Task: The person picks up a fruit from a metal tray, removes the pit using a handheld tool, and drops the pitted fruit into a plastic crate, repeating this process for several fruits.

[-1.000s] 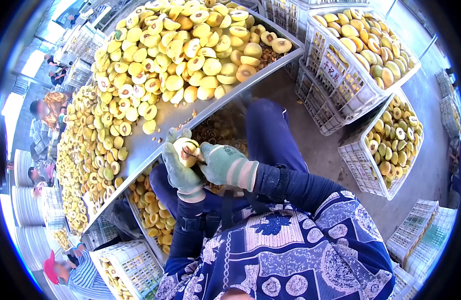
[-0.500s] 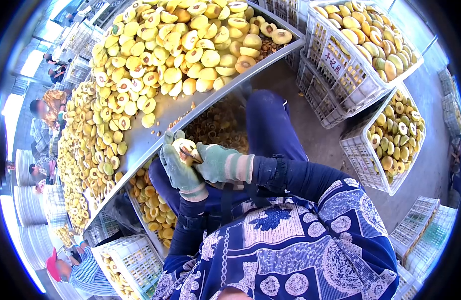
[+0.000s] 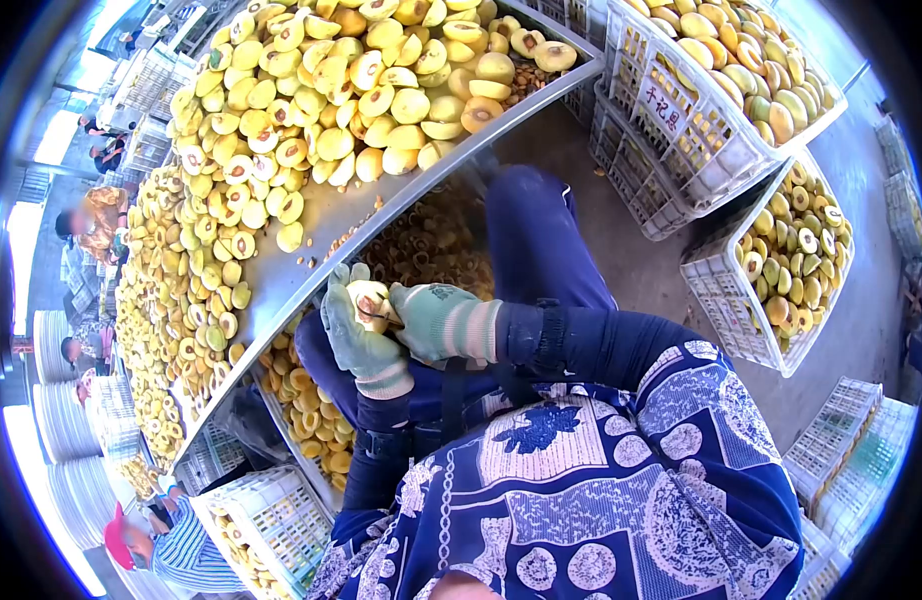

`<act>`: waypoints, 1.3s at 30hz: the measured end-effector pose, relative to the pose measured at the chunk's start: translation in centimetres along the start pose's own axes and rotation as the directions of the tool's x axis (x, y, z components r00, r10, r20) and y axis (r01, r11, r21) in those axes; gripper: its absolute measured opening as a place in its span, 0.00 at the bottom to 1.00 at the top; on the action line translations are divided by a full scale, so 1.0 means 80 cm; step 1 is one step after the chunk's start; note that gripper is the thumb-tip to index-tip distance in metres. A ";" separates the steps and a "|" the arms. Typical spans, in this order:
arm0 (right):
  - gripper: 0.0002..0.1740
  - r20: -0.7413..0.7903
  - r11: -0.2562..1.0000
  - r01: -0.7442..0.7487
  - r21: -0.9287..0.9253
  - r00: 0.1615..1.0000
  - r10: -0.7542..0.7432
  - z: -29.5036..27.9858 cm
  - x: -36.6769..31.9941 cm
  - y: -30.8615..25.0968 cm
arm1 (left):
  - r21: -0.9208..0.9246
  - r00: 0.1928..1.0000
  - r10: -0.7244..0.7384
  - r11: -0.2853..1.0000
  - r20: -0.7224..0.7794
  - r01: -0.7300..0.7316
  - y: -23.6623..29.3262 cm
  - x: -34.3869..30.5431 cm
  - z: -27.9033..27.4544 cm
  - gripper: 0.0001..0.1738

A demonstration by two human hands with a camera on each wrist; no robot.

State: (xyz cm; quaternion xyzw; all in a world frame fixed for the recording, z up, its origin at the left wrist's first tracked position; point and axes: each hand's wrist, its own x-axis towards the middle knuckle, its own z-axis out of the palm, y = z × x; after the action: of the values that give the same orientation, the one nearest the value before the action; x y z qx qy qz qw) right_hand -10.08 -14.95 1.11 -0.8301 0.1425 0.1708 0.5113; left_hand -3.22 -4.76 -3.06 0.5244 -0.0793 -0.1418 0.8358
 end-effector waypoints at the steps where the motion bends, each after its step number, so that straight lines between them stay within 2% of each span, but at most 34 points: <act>1: 0.19 0.028 0.999 -0.032 0.040 0.999 0.031 0.007 0.009 0.005 | 0.029 0.999 -0.006 1.000 -0.032 0.007 0.001 -0.001 0.003 0.22; 3: 0.19 0.055 0.995 -0.065 0.080 0.997 0.061 0.023 0.028 0.022 | -0.030 0.999 -0.028 0.999 -0.046 0.027 0.014 -0.004 0.015 0.19; 5: 0.20 0.190 0.994 0.101 -0.038 0.977 -0.092 0.047 0.040 0.039 | -0.083 0.996 -0.054 0.995 -0.067 0.048 0.017 -0.008 0.015 0.16; 6: 0.22 0.249 0.996 0.035 -0.085 0.968 -0.013 0.044 0.038 0.036 | -0.065 0.998 -0.043 0.997 -0.034 0.041 0.015 -0.008 0.011 0.16; 7: 0.22 0.248 0.996 0.037 -0.086 0.969 -0.014 0.042 0.034 0.034 | -0.055 1.000 -0.030 0.998 0.002 0.030 0.011 -0.006 0.010 0.16; 9: 0.18 0.016 0.977 0.212 0.004 0.977 -0.212 0.038 0.022 0.029 | -0.052 1.000 -0.007 0.999 -0.028 0.006 0.008 0.001 0.009 0.15; 10: 0.18 0.015 0.977 0.213 0.007 0.977 -0.213 0.023 0.009 0.015 | -0.012 0.999 -0.047 0.999 0.020 0.048 0.012 0.007 0.004 0.16; 11: 0.15 0.133 0.976 -0.004 0.219 0.991 -0.026 -0.001 -0.007 -0.004 | 0.025 0.994 -0.087 0.996 0.061 0.085 0.014 0.011 0.001 0.16; 12: 0.13 0.288 0.888 -0.242 0.391 0.949 0.132 -0.013 -0.016 -0.014 | -0.006 0.990 -0.119 0.993 0.072 0.120 0.020 0.011 0.003 0.16; 13: 0.13 0.291 0.888 -0.239 0.392 0.948 0.127 -0.014 -0.015 -0.013 | -0.002 0.991 -0.116 0.993 0.069 0.117 0.022 0.011 -0.001 0.16; 15: 0.10 0.328 0.825 -0.294 0.482 0.934 0.142 -0.016 -0.016 -0.007 | 0.101 0.958 -0.231 0.971 0.167 0.217 0.025 0.012 -0.005 0.23; 17: 0.10 0.378 0.843 -0.307 0.442 0.916 0.135 -0.019 -0.015 -0.001 | 0.063 0.958 -0.237 0.971 0.162 0.230 0.025 0.010 0.000 0.22; 20: 0.09 0.395 0.816 -0.335 0.471 0.907 0.144 -0.021 -0.022 0.001 | 0.121 0.955 -0.266 0.961 0.131 0.250 0.020 0.007 -0.007 0.21; 22: 0.09 0.509 0.606 -0.363 0.708 0.857 -0.082 -0.022 -0.024 0.008 | 0.099 0.956 -0.247 0.967 0.160 0.234 0.014 0.008 -0.017 0.21; 23: 0.09 0.514 0.612 -0.364 0.702 0.854 -0.082 -0.019 -0.023 0.011 | 0.095 0.958 -0.242 0.969 0.155 0.229 0.011 0.008 -0.020 0.21; 25: 0.16 0.485 0.646 -0.321 0.692 0.870 -0.087 -0.012 -0.022 0.011 | 0.093 0.957 -0.249 0.967 0.147 0.237 0.011 0.006 -0.018 0.22; 27: 0.14 0.525 0.617 -0.362 0.699 0.846 -0.098 -0.006 -0.018 0.015 | 0.084 0.960 -0.258 0.965 0.109 0.250 0.006 0.002 -0.017 0.24; 28: 0.13 0.554 0.348 -0.453 0.821 0.779 -0.293 0.010 -0.012 0.025 | 0.084 0.979 -0.150 0.987 0.140 0.139 0.002 -0.005 -0.016 0.25; 29: 0.12 0.507 0.059 -0.551 0.832 0.713 -0.484 0.021 -0.008 0.032 | 0.079 0.984 -0.035 0.997 0.172 0.022 0.000 -0.007 -0.017 0.26; 30: 0.15 0.474 -0.008 -0.559 0.829 0.709 -0.522 0.026 -0.012 0.028 | 0.256 0.941 0.224 0.922 0.255 -0.289 -0.025 0.003 -0.041 0.27; 31: 0.15 0.481 -0.001 -0.564 0.826 0.705 -0.522 0.030 -0.013 0.027 | 0.256 0.941 0.229 0.922 0.247 -0.291 -0.019 0.007 -0.045 0.27; 32: 0.14 0.450 0.004 -0.544 0.839 0.688 -0.569 0.032 -0.013 0.027 | 0.503 0.833 0.462 0.664 0.306 -0.553 -0.011 0.012 -0.050 0.25; 33: 0.14 0.417 0.009 -0.523 0.852 0.669 -0.615 0.034 -0.014 0.028 | 0.667 0.660 0.618 0.277 0.427 -0.691 0.001 0.018 -0.053 0.23; 34: 0.14 0.408 0.127 -0.405 0.905 0.749 -0.521 0.026 -0.022 0.019 | 0.767 0.617 0.626 0.045 0.478 -0.640 0.032 0.011 -0.051 0.26; 35: 0.14 0.412 0.136 -0.404 0.904 0.745 -0.525 0.021 -0.019 0.018 | 0.736 0.580 0.600 -0.022 0.551 -0.677 0.044 0.026 -0.081 0.25; 36: 0.14 0.483 0.232 -0.426 0.875 0.804 -0.346 0.016 -0.014 0.016 | 0.671 0.605 0.700 0.241 0.380 -0.701 0.038 0.030 -0.116 0.18; 37: 0.14 0.523 0.315 -0.461 0.830 0.839 -0.151 0.012 -0.009 0.015 | 0.306 0.947 0.321 0.904 -0.026 -0.298 0.076 0.023 -0.121 0.14; 38: 0.14 0.460 0.478 -0.412 0.775 0.887 0.019 0.011 -0.002 0.018 | 0.330 0.959 0.249 0.924 -0.133 -0.194 0.090 0.028 -0.151 0.14; 39: 0.15 0.378 0.565 -0.375 0.735 0.918 0.118 0.013 0.002 0.023 | 0.443 0.960 0.225 0.887 -0.165 -0.132 0.110 0.027 -0.164 0.14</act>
State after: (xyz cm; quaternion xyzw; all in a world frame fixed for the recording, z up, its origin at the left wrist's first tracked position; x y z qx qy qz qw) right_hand -10.83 -14.78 -0.85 -0.4523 0.2435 0.2778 0.8117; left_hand 3.90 9.38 -0.93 0.6973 -0.0672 0.0134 0.7135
